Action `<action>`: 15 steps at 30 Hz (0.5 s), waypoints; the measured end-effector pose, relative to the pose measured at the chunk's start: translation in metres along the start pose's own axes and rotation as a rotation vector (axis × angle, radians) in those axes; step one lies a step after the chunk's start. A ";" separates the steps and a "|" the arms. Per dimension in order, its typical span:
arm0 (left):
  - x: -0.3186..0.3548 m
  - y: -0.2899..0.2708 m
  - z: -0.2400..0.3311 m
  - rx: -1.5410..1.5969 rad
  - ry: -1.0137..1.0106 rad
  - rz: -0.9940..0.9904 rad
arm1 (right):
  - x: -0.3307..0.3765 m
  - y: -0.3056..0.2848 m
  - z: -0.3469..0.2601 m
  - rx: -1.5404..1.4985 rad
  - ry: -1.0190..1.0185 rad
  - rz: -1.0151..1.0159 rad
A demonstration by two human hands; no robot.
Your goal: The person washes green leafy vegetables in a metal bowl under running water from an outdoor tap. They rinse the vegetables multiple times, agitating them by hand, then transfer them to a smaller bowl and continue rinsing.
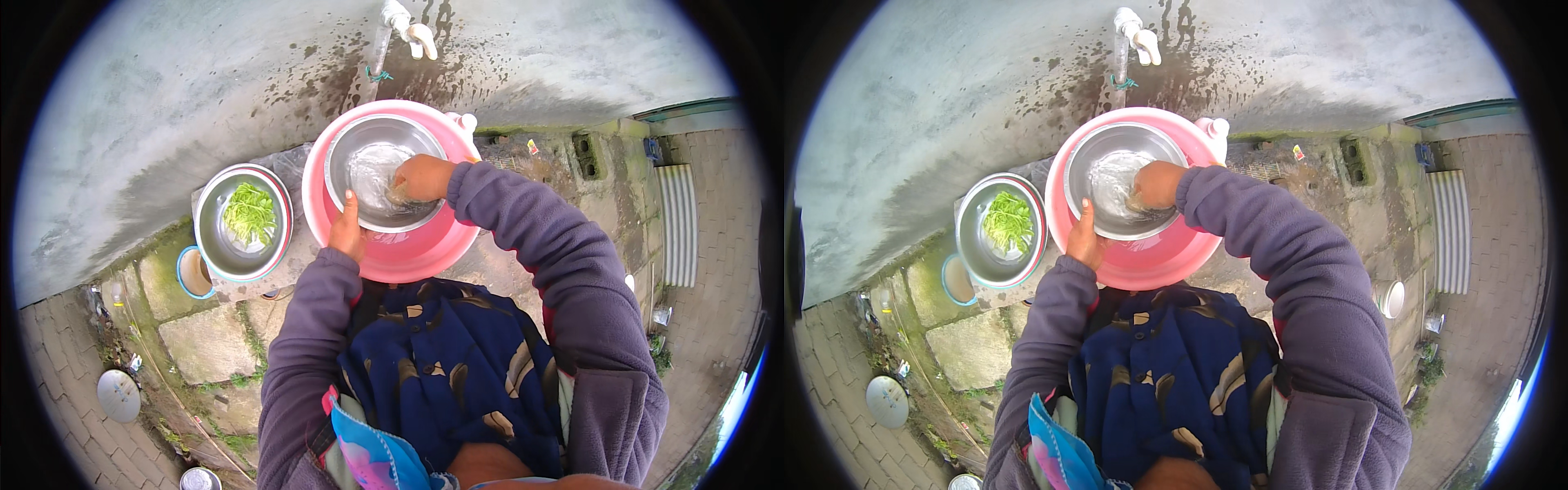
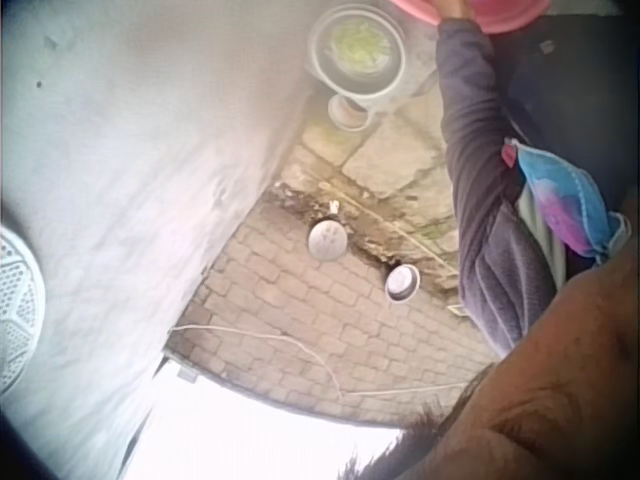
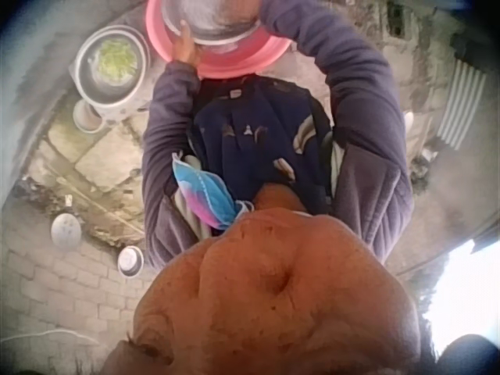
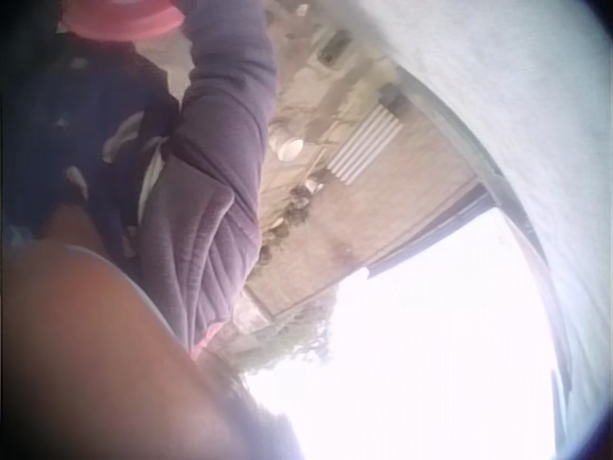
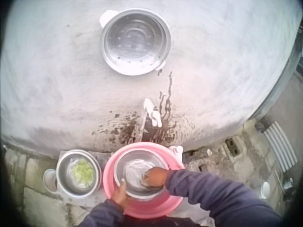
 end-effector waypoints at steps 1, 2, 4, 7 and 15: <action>-0.002 -0.002 0.001 0.020 0.005 0.000 | 0.002 0.008 -0.016 -0.062 -0.065 0.011; -0.004 -0.002 0.001 -0.020 -0.011 -0.019 | 0.002 0.012 -0.030 -0.127 -0.146 0.050; -0.003 -0.006 0.001 -0.062 -0.087 -0.012 | -0.003 0.002 -0.042 -0.155 -0.196 0.200; 0.004 0.003 0.009 0.033 -0.038 -0.077 | -0.007 -0.029 -0.029 -0.056 -0.080 0.425; 0.000 0.007 0.018 0.045 -0.047 -0.107 | 0.022 -0.042 -0.103 0.018 -0.575 0.516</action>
Point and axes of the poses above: each hand's wrist, its own x-axis away from the middle knuckle, its own y-axis out of the palm, z = x × y, the point moved 8 cm from there along -x, towards the middle knuckle, and after that the axes turned 8 degrees about -z, right-handed, at the moved point
